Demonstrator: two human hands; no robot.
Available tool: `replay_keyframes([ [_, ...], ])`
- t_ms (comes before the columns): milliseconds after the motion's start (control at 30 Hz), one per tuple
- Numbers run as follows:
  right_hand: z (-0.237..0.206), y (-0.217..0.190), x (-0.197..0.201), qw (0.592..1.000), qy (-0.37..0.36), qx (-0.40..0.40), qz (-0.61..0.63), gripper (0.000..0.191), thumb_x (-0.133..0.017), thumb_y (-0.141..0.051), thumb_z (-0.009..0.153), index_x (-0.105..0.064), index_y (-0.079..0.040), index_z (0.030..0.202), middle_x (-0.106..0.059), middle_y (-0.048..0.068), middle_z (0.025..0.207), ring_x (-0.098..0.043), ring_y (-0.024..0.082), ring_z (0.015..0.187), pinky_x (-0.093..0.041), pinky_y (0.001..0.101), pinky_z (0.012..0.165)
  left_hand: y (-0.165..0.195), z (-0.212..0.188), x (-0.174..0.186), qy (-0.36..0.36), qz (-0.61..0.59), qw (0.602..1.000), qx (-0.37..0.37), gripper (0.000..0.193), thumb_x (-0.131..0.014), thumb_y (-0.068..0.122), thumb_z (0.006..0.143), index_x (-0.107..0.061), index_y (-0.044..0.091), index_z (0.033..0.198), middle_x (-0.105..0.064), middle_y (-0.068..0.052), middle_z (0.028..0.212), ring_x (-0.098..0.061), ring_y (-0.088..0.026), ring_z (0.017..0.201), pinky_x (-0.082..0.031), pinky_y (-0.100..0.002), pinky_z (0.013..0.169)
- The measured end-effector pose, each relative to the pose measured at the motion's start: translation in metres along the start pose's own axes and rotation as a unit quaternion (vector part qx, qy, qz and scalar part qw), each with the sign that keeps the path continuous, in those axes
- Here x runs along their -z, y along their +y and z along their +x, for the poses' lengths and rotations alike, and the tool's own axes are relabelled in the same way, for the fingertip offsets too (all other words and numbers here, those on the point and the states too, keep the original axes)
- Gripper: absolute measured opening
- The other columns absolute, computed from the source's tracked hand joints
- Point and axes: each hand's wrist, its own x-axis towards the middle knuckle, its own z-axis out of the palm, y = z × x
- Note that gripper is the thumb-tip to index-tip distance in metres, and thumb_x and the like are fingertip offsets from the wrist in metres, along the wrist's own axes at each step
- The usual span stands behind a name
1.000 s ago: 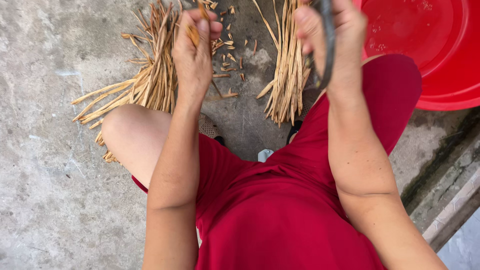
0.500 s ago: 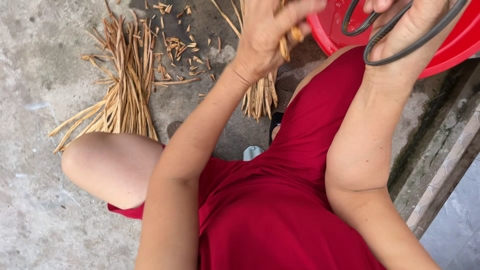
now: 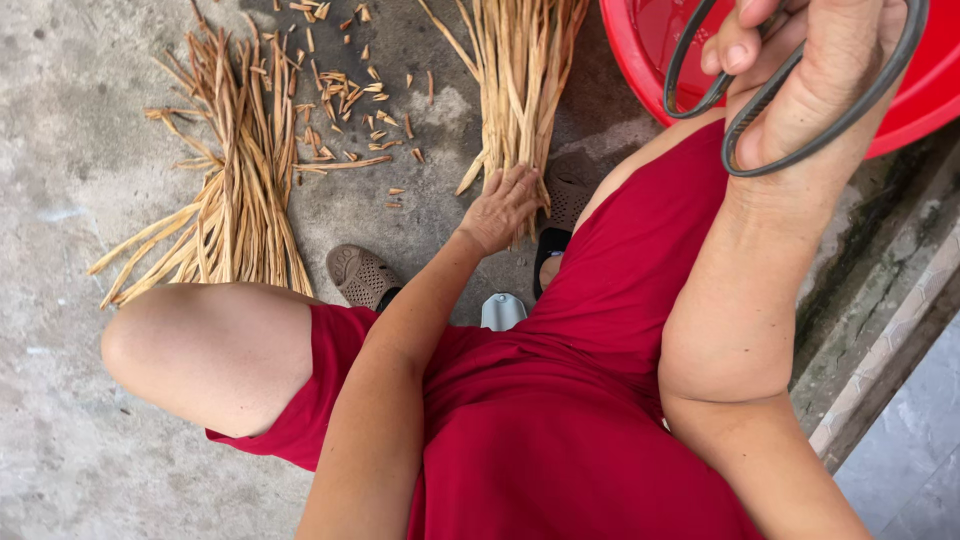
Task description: The person sits on a concrete floor and uses a curved blade to split long, dried bamboo strips into thinner strands. They hold each strip with one hand and carefully shave it lengthwise with the other, dropping the finished pieces onto a pile.
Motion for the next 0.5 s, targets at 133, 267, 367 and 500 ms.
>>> replay_keyframes([
  [133,0.000,0.001,-0.011,0.999,-0.023,-0.033,-0.021,0.029,-0.058,-0.021,0.119,-0.055,0.005,0.106,-0.055,0.016,0.086,-0.049,0.024,0.064,-0.044,0.0367,0.061,-0.004,-0.015,0.015,0.002,-0.086,0.996,-0.010,0.087,-0.073,0.021,0.079,-0.038,0.027,0.158,-0.019,-0.015,0.166,-0.014,-0.034,0.150,-0.014,-0.055,0.121],
  [267,-0.002,0.006,-0.023,0.995,-0.048,-0.075,-0.040,0.027,-0.058,-0.022,0.119,-0.054,0.004,0.110,-0.054,0.015,0.085,-0.049,0.023,0.064,-0.044,0.0355,0.062,-0.043,-0.032,0.006,0.169,-0.100,0.979,0.060,0.059,-0.067,0.011,0.093,-0.051,0.015,0.150,-0.045,-0.021,0.151,-0.045,-0.035,0.141,-0.038,-0.052,0.118],
  [367,-0.005,0.011,-0.032,0.992,-0.067,-0.099,-0.050,0.026,-0.058,-0.022,0.119,-0.054,0.003,0.114,-0.054,0.014,0.085,-0.049,0.022,0.063,-0.045,0.0347,0.062,-0.101,-0.052,-0.005,0.256,-0.135,0.926,0.242,0.043,-0.063,-0.001,0.090,-0.064,0.011,0.131,-0.060,-0.014,0.136,-0.062,-0.030,0.121,-0.053,-0.040,0.103],
  [500,-0.007,0.015,-0.042,0.986,-0.083,-0.129,-0.068,0.026,-0.058,-0.022,0.120,-0.053,0.003,0.118,-0.053,0.013,0.084,-0.049,0.021,0.063,-0.045,0.0335,0.063,-0.176,-0.114,-0.023,0.340,-0.141,0.820,0.439,0.034,-0.067,0.000,0.085,-0.068,0.006,0.118,-0.065,-0.014,0.122,-0.064,-0.030,0.110,-0.055,-0.040,0.093],
])
